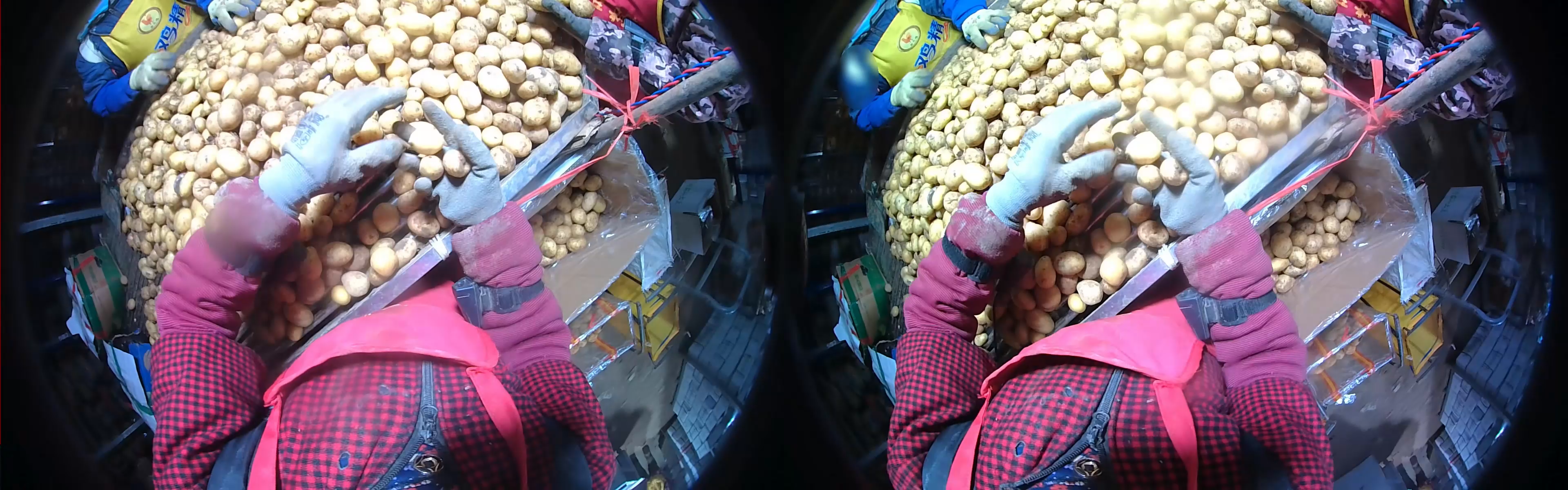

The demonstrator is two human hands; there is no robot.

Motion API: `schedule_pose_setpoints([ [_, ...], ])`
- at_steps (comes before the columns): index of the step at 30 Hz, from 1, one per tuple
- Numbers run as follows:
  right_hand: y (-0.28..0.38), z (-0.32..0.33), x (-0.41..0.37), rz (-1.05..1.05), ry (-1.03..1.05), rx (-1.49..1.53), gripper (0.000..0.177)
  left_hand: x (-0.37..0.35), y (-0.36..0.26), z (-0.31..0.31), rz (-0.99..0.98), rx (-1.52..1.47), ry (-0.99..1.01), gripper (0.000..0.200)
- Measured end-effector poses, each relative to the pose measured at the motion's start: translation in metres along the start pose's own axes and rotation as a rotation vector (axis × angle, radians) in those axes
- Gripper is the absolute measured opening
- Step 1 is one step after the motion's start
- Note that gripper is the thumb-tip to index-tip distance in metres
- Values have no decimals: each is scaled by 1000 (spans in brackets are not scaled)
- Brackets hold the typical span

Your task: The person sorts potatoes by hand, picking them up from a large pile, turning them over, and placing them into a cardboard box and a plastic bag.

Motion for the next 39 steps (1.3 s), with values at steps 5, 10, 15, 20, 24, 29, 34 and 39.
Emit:
schedule_pose_setpoints([
  [5,-4,10,10,-114,-35,197,61,-38,33,-55,-190,650,240,79],
  [10,-7,11,15,-149,-8,376,60,-22,59,-44,-198,586,123,77],
  [15,2,13,16,10,-9,249,50,36,105,-8,-2,637,-68,70],
  [20,0,15,18,-65,-26,324,48,86,164,12,346,226,-42,56],
  [24,2,21,18,31,-80,139,47,73,147,33,393,-196,-91,57],
  [29,-5,16,21,-140,29,498,53,18,131,51,230,528,195,81],
  [34,-7,20,22,-168,42,519,56,-5,135,35,214,787,278,90],
  [39,-8,18,21,-155,72,534,55,36,135,15,246,526,248,98],
])
Point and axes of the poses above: each hand's wrist, its own x-axis towards the middle knuckle, its own z-axis out of the back of the hand, y = z × x, the point moved 9 cm from there along x, towards the middle knuckle, and after that the axes turned 8 degrees about -y, right-handed, at the moved point
